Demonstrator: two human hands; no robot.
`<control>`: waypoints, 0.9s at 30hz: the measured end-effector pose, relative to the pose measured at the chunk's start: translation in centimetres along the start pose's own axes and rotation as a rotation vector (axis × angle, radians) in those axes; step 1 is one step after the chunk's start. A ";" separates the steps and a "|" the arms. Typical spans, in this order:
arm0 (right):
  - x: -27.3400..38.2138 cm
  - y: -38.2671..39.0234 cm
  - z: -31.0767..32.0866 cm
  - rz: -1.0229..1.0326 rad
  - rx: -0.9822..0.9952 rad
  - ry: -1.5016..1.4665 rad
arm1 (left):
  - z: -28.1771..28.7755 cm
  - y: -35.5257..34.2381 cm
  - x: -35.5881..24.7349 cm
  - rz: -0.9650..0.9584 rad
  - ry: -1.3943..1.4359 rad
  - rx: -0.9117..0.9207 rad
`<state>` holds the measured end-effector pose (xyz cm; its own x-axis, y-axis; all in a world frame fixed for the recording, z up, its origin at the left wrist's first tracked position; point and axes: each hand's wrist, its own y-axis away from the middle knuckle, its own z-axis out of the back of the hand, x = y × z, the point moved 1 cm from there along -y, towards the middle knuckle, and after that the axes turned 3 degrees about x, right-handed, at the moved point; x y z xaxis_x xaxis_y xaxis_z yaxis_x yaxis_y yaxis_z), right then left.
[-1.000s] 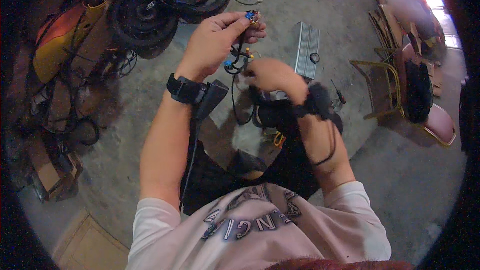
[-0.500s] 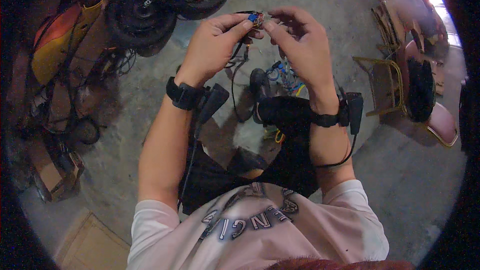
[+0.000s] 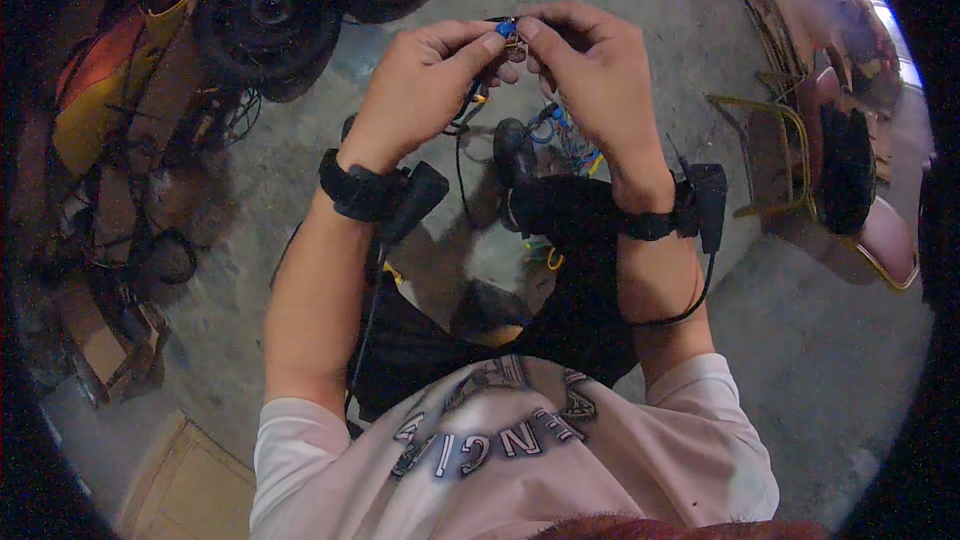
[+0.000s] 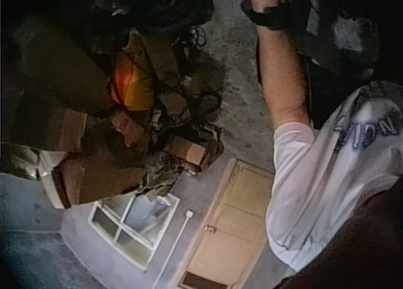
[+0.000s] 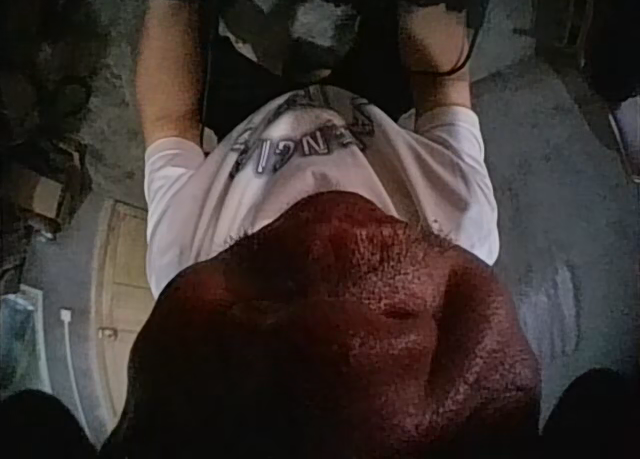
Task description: Connecting and insulating wires with electrical tape.
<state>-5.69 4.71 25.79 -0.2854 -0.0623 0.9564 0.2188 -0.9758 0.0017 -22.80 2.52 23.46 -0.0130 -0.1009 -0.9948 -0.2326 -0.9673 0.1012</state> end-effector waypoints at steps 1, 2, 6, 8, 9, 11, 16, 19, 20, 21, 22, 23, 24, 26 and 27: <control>-0.7 -0.4 0.0 0.011 0.009 0.002 | 0.1 -0.1 -0.2 0.031 0.006 -0.007; -1.3 -0.5 0.0 0.028 0.015 0.007 | 0.1 -0.1 0.1 0.055 0.012 -0.014; -1.7 -1.1 -0.1 -0.044 0.066 -0.060 | 0.7 -0.6 0.8 0.064 0.068 0.018; -1.7 -1.3 -0.2 -0.042 0.110 -0.082 | 1.0 -0.6 1.2 0.060 0.040 0.035; -2.0 -1.1 -0.1 -0.043 0.109 -0.079 | 1.0 -0.4 1.4 0.059 0.043 0.038; -2.5 -1.0 0.2 -0.025 0.162 -0.075 | 1.0 -0.2 1.3 0.075 -0.038 0.054; -2.9 -1.2 0.6 0.079 0.221 -0.047 | 0.9 -0.2 1.4 0.036 -0.004 0.063; -2.8 -1.4 0.8 0.162 0.255 0.011 | 1.2 -0.3 1.5 0.015 -0.008 0.057; -2.8 -1.5 1.0 0.212 0.270 0.044 | 1.2 -0.4 1.5 -0.007 -0.021 0.073; -2.8 -1.5 1.2 0.211 0.271 0.045 | 1.1 -0.4 1.4 -0.007 -0.020 0.072; -2.9 -1.6 1.3 0.247 0.271 0.042 | 1.1 -0.5 1.3 -0.003 0.007 0.073; -3.0 -1.6 1.3 0.282 0.271 0.039 | 1.1 -0.5 1.2 0.000 0.035 0.074; -3.1 -1.6 1.4 0.282 0.272 0.040 | 1.1 -0.6 1.3 0.000 0.036 0.073; -3.3 -1.7 1.4 0.251 0.258 0.014 | 1.3 -0.8 1.4 -0.033 -0.019 0.083; -3.3 -1.9 1.3 0.250 0.258 0.015 | 1.3 -0.8 1.4 -0.033 -0.018 0.083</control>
<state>-3.93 7.02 23.05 -0.2066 -0.2971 0.9322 0.5116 -0.8450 -0.1559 -23.89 3.47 22.01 -0.0211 -0.0643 -0.9977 -0.3133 -0.9472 0.0677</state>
